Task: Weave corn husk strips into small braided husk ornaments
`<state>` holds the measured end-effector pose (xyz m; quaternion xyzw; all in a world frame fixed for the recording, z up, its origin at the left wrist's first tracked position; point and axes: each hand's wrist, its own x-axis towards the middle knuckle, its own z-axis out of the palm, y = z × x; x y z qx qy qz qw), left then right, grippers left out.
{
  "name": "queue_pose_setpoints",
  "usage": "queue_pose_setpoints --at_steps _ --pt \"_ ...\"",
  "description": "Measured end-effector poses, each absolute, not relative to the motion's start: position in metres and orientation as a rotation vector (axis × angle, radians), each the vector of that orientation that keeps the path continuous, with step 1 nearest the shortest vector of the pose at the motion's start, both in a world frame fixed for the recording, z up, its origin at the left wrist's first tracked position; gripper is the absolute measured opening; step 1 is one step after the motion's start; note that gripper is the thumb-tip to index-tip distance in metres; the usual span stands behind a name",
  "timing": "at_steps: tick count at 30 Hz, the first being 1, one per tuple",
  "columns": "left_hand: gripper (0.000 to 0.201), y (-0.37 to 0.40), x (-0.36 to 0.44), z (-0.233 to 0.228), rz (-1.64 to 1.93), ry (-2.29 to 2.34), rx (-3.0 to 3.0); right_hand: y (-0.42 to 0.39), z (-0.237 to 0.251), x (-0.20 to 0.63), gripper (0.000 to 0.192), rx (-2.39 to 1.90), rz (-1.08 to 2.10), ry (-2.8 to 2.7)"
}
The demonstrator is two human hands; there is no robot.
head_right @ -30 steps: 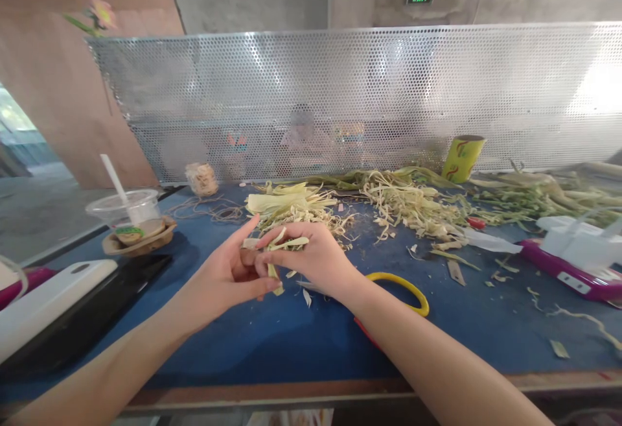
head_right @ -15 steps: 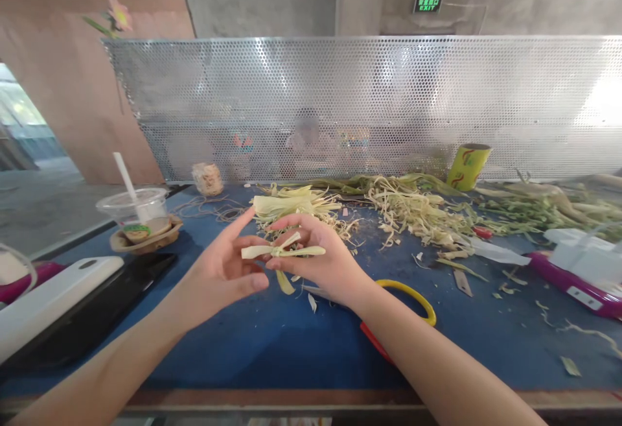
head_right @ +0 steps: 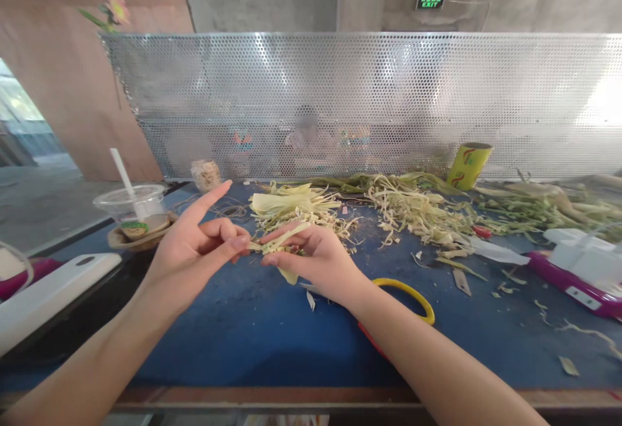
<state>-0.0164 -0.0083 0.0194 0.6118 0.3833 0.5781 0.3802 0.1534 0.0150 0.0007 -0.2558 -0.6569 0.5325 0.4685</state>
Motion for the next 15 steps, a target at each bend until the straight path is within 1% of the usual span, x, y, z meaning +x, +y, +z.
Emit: queue_pose_setpoints --at_steps 2,4,5,8,9,11,13,15 --pt "0.082 -0.007 -0.017 0.019 1.48 0.976 1.567 0.017 0.0 0.156 0.026 -0.608 1.326 -1.631" --pt "0.076 -0.005 -0.016 0.018 1.483 0.964 1.574 0.019 0.001 0.159 0.028 -0.603 1.257 -1.677" --pt "0.073 -0.005 -0.016 0.017 1.496 0.958 1.573 0.02 0.002 0.161 0.028 -0.625 1.178 -1.706" --pt "0.069 -0.006 -0.016 0.016 1.514 0.962 1.585 0.021 0.005 0.166 0.015 -0.759 0.865 -1.765" --pt "0.068 -0.007 -0.016 0.016 1.495 0.96 1.598 0.021 0.006 0.166 0.014 -0.801 0.808 -1.778" --pt "0.065 -0.009 -0.017 0.017 1.429 0.949 1.62 0.02 0.007 0.166 0.016 -0.831 0.802 -1.788" --pt "0.066 -0.01 -0.019 0.018 1.354 0.916 1.627 0.019 0.008 0.165 0.014 -0.816 0.868 -1.787" --pt "0.073 -0.009 -0.019 0.018 1.275 0.907 1.641 0.017 0.007 0.163 0.009 -0.788 0.897 -1.776"
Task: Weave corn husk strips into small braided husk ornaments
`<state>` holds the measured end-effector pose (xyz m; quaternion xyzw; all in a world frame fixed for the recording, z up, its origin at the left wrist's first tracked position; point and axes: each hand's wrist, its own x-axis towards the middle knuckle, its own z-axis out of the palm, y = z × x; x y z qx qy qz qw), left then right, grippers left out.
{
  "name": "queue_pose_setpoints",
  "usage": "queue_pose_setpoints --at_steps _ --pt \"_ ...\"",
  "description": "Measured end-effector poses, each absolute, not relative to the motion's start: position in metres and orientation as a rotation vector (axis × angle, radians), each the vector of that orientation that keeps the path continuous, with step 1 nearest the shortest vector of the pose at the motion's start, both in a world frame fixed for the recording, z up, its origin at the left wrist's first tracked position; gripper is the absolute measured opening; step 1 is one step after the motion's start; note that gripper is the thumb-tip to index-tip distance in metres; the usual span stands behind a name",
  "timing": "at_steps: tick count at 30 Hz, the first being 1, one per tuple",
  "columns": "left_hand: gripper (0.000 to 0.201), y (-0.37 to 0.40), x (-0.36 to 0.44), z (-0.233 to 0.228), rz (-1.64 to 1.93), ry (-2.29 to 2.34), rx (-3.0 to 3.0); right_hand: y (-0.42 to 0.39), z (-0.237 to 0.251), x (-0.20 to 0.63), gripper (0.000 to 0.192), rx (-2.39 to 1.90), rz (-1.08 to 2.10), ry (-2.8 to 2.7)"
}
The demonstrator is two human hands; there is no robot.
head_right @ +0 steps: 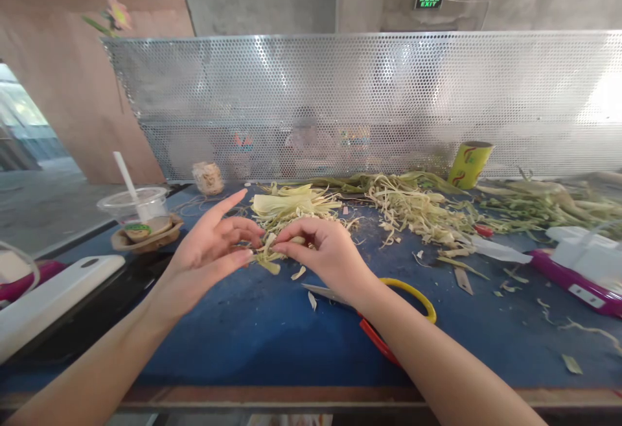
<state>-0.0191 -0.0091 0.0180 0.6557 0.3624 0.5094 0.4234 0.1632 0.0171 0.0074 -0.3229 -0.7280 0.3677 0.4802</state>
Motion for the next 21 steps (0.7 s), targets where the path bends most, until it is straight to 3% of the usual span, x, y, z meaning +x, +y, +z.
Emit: queue_pose_setpoints --at_steps 4,12,21 --pt "0.088 -0.007 -0.016 0.014 1.157 1.025 1.679 0.013 0.006 0.161 0.005 -0.761 0.931 -1.749" --pt "0.077 -0.004 -0.014 0.005 1.111 1.023 1.679 0.017 0.005 0.162 0.011 -0.64 1.028 -1.599" --pt "0.096 -0.008 -0.013 0.016 1.186 1.011 1.45 0.027 0.005 0.167 0.014 -0.608 1.184 -1.436"
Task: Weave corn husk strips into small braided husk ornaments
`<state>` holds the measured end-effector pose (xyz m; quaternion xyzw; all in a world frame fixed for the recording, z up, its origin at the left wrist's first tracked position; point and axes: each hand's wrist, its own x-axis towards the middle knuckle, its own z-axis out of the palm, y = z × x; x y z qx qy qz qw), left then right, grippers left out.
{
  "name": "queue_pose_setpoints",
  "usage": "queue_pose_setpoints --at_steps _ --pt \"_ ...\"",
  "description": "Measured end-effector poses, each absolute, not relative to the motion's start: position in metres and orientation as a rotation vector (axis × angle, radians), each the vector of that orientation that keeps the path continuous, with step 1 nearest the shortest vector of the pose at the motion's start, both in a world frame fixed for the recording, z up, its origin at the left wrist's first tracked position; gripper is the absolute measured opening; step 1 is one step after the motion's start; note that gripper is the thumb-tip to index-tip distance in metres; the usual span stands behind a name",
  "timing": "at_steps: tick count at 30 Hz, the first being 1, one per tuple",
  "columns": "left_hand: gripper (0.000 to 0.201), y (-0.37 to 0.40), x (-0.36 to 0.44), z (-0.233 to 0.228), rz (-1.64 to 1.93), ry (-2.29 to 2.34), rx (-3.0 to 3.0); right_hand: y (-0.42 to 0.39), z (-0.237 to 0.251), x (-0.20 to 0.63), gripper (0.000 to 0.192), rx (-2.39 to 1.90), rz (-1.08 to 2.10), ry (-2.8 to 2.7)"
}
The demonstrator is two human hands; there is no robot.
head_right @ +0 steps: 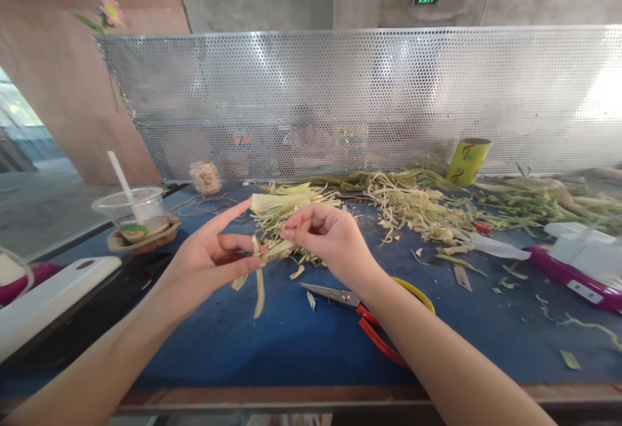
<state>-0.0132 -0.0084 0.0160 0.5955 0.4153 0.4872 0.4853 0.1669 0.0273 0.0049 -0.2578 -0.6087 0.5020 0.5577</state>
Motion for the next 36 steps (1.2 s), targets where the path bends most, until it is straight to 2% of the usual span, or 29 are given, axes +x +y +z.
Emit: queue_pose_setpoints --at_steps 3,5,9,14,20,30,36 --pt "0.104 -0.01 -0.011 0.018 1.252 0.946 1.418 0.032 0.002 0.169 0.016 -0.548 1.234 -1.396" --pt "0.109 -0.01 -0.011 0.019 1.262 0.925 1.429 0.032 -0.001 0.169 0.025 -0.504 1.236 -1.446" --pt "0.109 -0.011 -0.011 0.019 1.287 0.97 1.489 0.023 -0.006 0.163 0.041 -0.545 1.07 -1.819" --pt "0.098 -0.01 -0.01 0.01 1.357 1.032 1.705 0.016 -0.004 0.156 0.015 -0.746 0.85 -1.875" --pt "0.1 -0.006 -0.01 -0.001 1.379 0.99 1.82 0.015 0.001 0.158 0.009 -0.829 0.926 -1.913" --pt "0.116 -0.01 -0.007 0.007 1.184 0.916 1.476 0.019 -0.004 0.155 0.016 -0.687 1.289 -1.68" --pt "0.101 -0.007 -0.01 0.01 1.303 0.882 1.531 0.02 -0.004 0.158 0.022 -0.72 1.319 -1.721"
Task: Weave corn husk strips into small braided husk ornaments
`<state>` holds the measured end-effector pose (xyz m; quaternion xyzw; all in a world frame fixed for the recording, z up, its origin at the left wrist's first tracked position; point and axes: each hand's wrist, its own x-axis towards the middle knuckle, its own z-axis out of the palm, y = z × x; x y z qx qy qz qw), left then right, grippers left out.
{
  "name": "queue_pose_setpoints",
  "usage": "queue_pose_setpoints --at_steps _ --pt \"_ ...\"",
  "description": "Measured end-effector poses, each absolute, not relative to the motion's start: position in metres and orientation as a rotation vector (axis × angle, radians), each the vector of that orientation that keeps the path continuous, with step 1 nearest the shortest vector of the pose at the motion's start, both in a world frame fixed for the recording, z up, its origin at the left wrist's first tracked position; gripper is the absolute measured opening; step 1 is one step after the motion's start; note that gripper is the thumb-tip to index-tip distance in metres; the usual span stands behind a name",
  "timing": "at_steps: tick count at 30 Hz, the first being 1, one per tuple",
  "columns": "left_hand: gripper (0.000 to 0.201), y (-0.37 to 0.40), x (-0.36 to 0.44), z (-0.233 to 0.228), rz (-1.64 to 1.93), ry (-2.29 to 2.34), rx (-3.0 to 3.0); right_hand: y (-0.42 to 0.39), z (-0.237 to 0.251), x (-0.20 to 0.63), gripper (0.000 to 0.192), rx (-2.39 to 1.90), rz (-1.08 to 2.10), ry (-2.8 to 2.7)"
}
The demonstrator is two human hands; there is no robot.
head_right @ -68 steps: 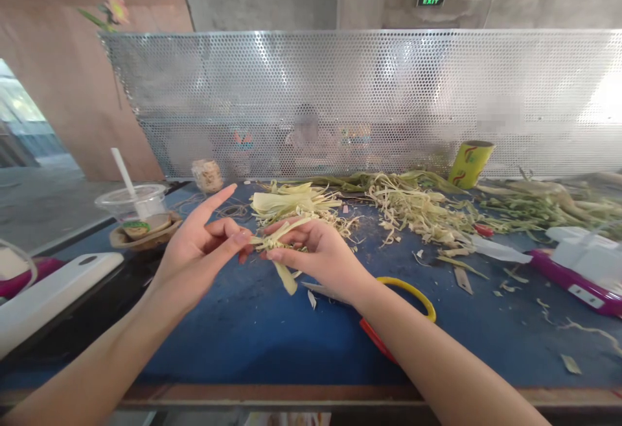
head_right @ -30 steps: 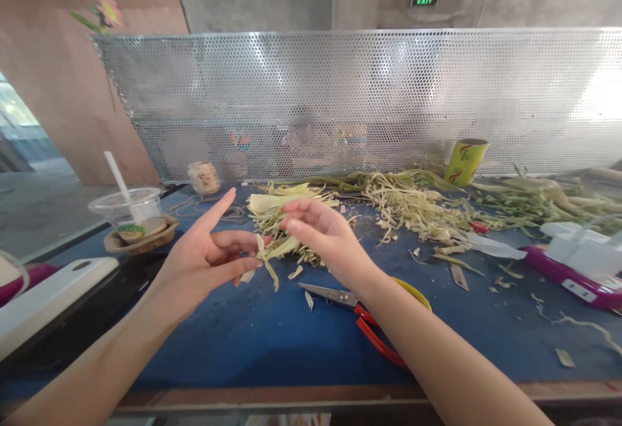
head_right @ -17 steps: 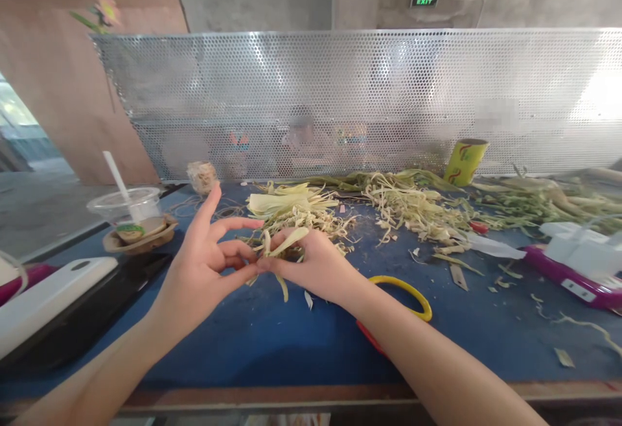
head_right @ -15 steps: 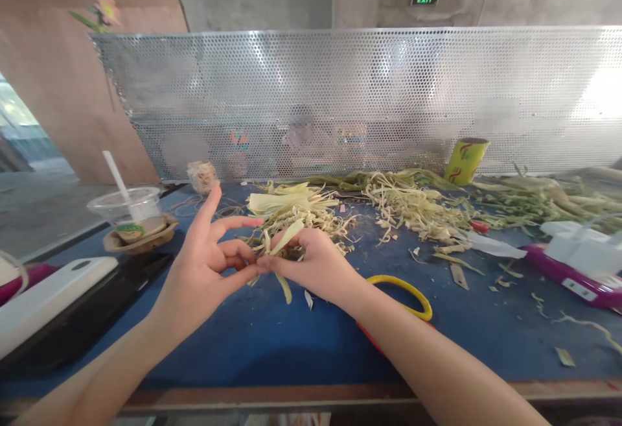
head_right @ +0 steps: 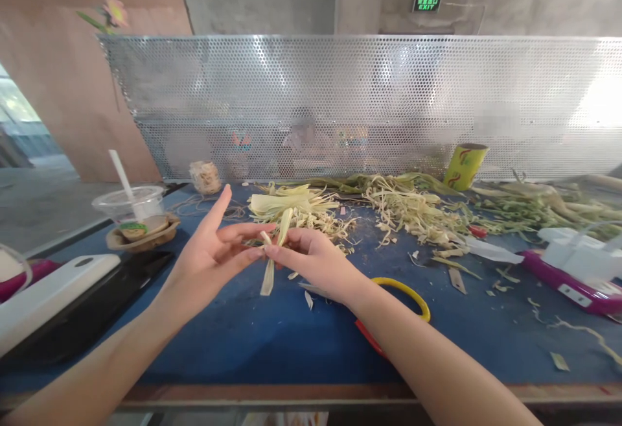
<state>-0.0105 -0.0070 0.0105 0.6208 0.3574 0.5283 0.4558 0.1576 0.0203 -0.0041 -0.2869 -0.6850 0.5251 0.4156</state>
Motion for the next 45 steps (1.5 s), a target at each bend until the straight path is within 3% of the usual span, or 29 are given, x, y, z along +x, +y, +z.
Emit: queue_pose_setpoints --at_steps 7,21,28,34,42,45 --pt "0.095 -0.005 -0.009 0.01 1.33 0.803 1.469 0.014 -0.006 0.153 0.037 -0.729 1.32 -1.738" --pt "0.09 0.004 -0.007 -0.001 1.356 0.769 1.091 0.019 -0.014 0.147 0.024 -0.755 1.424 -1.614" --pt "0.089 0.006 -0.009 -0.001 1.355 0.868 1.147 0.026 -0.015 0.152 0.042 -0.785 1.141 -1.722" --pt "0.094 0.006 -0.013 -0.004 1.17 0.838 1.315 0.032 -0.02 0.153 0.029 -0.774 1.03 -1.705" --pt "0.048 0.012 -0.019 0.008 1.146 0.715 1.034 0.03 -0.018 0.155 0.02 -0.608 1.142 -1.676" --pt "0.046 0.014 -0.012 0.005 1.281 0.718 0.971 0.032 -0.019 0.155 0.018 -0.588 1.202 -1.558"
